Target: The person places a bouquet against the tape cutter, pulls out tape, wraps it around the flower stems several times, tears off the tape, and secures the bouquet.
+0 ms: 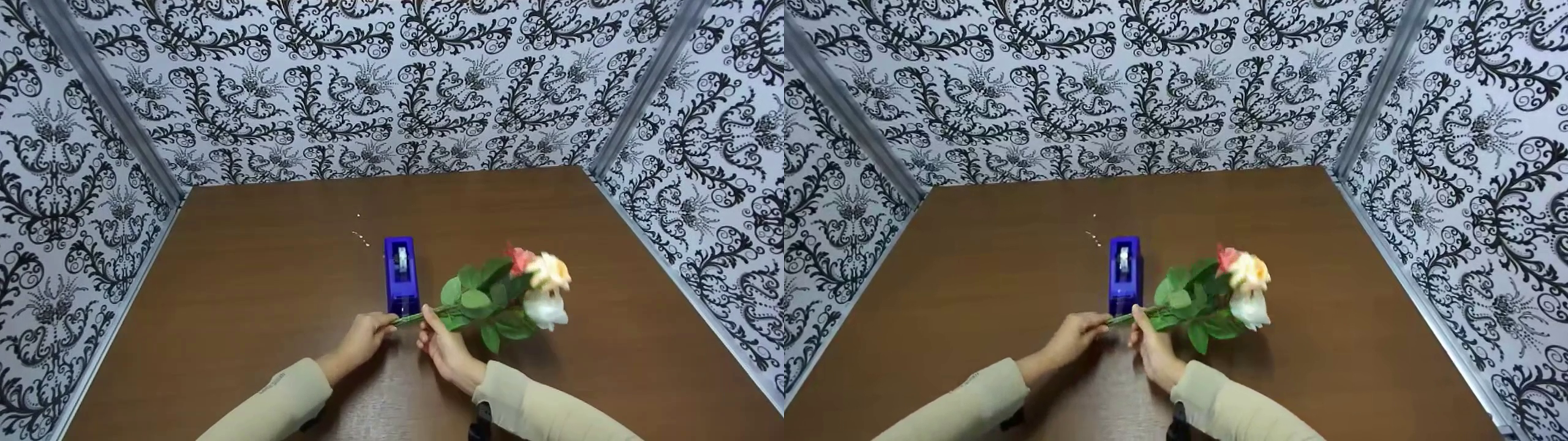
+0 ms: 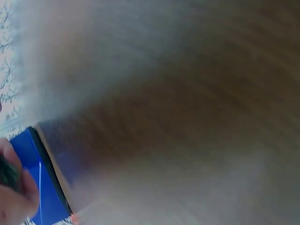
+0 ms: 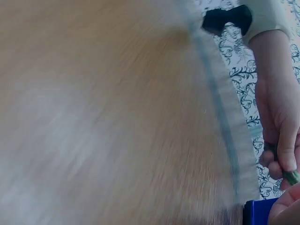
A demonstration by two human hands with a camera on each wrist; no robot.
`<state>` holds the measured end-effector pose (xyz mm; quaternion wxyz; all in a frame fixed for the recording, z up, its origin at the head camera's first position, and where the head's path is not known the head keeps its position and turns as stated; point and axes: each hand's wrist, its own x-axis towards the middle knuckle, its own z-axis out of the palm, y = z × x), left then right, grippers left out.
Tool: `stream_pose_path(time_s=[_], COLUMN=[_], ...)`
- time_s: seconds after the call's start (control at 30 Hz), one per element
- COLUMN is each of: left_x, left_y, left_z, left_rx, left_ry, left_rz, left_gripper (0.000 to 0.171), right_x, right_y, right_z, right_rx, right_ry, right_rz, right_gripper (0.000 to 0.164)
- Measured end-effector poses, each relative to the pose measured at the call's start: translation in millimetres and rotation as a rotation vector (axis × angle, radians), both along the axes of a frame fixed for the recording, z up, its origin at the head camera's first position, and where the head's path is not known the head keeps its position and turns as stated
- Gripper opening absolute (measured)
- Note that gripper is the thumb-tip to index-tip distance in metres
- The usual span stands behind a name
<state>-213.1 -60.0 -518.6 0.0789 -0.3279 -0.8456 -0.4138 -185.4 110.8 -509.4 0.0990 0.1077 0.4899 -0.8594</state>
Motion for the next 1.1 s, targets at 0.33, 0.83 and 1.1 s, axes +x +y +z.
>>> stream_pose_path(time_s=[0.33,0.83,1.1], left_x=[2.7,-7.6,-4.2], left_y=[4,6,8], left_z=[-6.0,3.9,4.0], left_rx=[0.014,0.127,0.092], left_ry=[0.113,-0.359,-0.202], left_rz=[0.076,0.06,0.152], left_gripper=[0.021,0.017,0.017], right_x=[-4.9,-11.2,-7.8], right_y=[-2,5,-6], right_z=[-0.3,-7.4,-4.6], right_rx=[0.078,0.063,-0.127], right_ry=[-0.015,0.084,0.035], right_rz=[-0.095,-0.008,-0.026], right_gripper=[0.006,0.009,0.014])
